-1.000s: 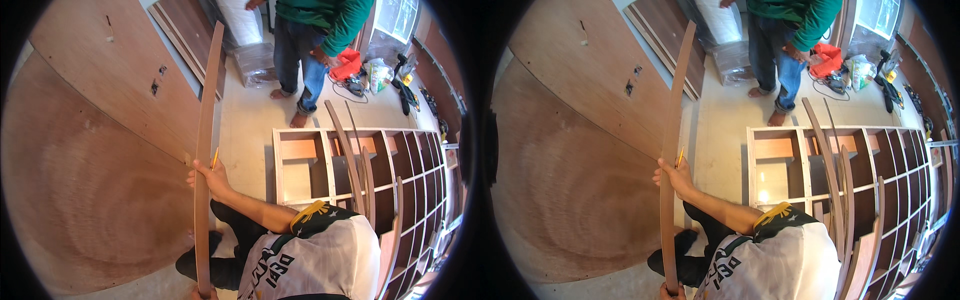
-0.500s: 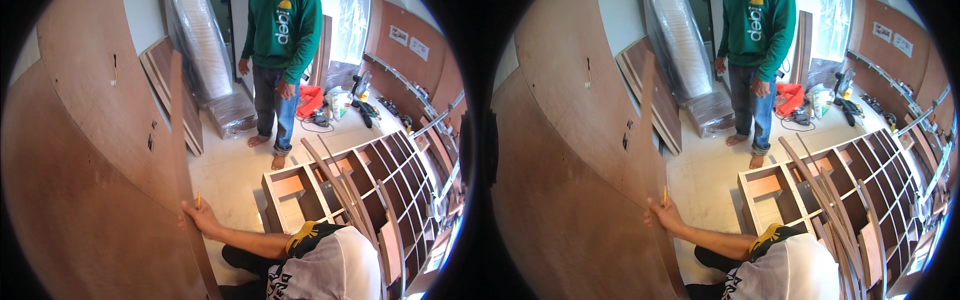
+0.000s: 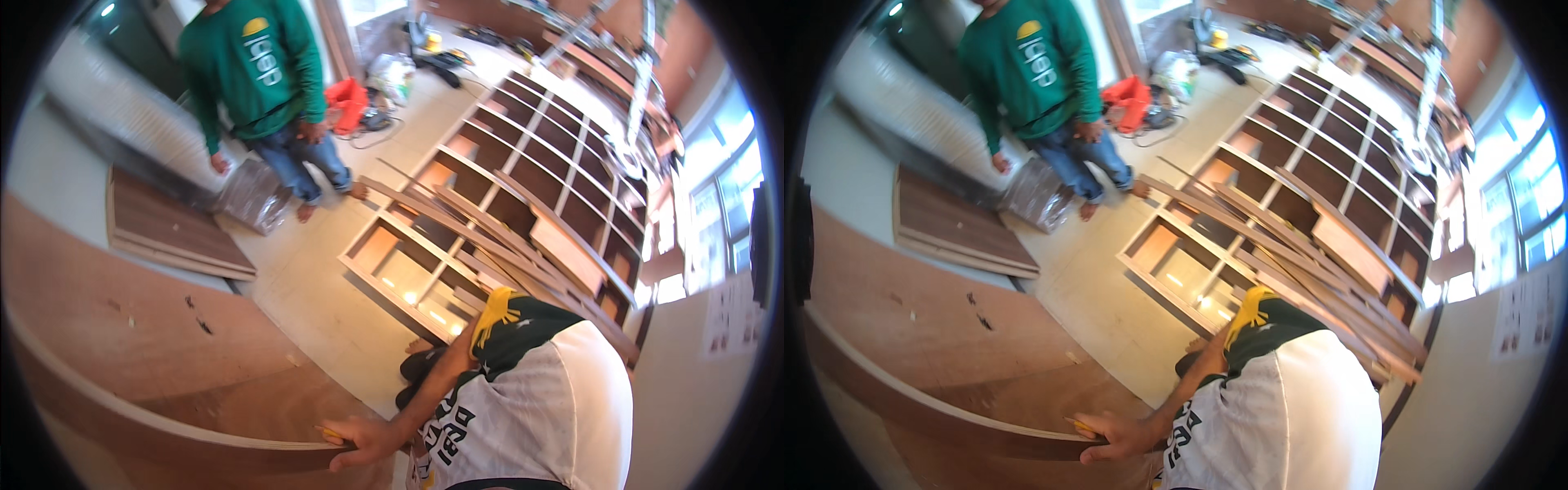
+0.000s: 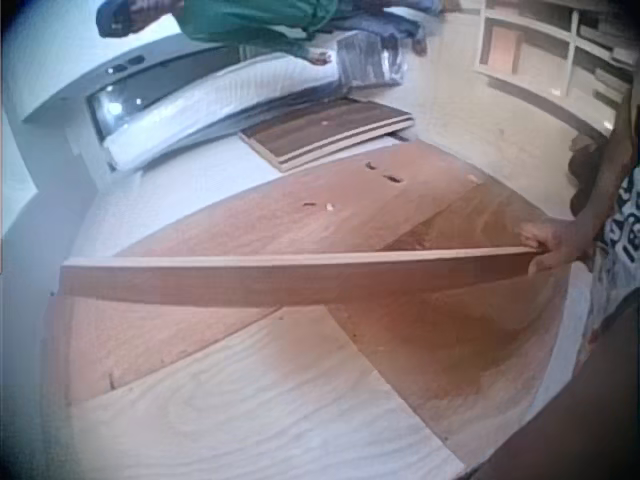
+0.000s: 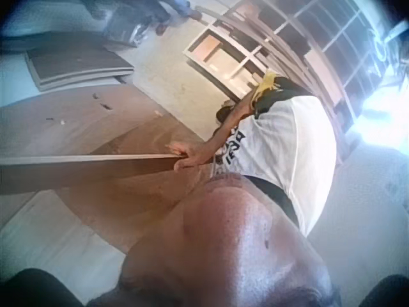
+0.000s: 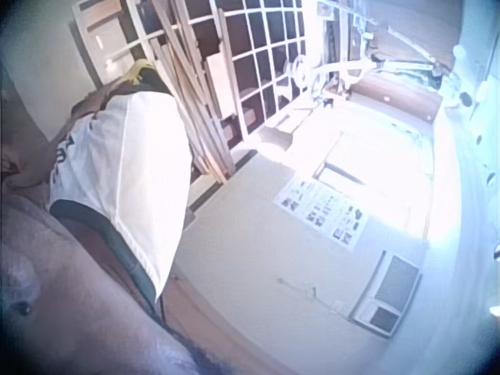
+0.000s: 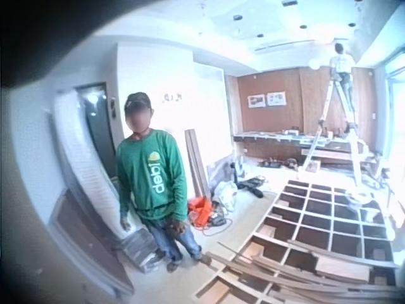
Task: The person assembles a wooden shelving unit by using a pencil to mark measurements on a wall panel and then fitting several wooden panels and strips into a large pre-built frame on the floor.
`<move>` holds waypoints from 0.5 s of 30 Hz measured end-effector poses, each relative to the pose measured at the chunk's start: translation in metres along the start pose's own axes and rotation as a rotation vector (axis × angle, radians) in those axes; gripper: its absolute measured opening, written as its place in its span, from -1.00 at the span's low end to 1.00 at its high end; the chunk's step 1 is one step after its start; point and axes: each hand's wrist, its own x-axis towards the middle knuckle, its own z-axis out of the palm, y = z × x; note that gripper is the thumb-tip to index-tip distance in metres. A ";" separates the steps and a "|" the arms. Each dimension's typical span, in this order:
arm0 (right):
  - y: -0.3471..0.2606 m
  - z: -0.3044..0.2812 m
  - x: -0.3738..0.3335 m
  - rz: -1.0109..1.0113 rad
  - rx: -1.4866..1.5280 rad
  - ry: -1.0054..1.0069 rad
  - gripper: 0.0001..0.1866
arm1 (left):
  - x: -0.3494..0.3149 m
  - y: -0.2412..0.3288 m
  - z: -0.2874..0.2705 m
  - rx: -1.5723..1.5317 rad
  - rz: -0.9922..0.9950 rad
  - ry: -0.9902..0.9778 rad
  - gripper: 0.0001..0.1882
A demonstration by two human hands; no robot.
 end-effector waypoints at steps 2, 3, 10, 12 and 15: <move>-0.030 -0.009 -0.002 -0.136 0.000 0.140 -0.45 | 0.010 0.013 0.001 0.015 0.066 -0.051 -0.55; -0.042 -0.017 -0.003 -0.189 -0.056 0.222 -0.45 | 0.014 0.018 0.002 0.023 0.098 -0.076 -0.56; -0.115 -0.084 -0.064 -0.357 -0.231 0.897 -0.44 | 0.030 0.072 0.017 0.090 0.368 -0.226 -0.58; -0.135 -0.104 -0.100 -0.376 -0.325 1.181 -0.42 | 0.028 0.098 0.025 0.083 0.476 -0.247 -0.58; -0.145 -0.125 -0.162 -0.518 -0.090 1.473 -0.50 | 0.023 0.130 0.035 -0.010 0.778 -0.324 -0.62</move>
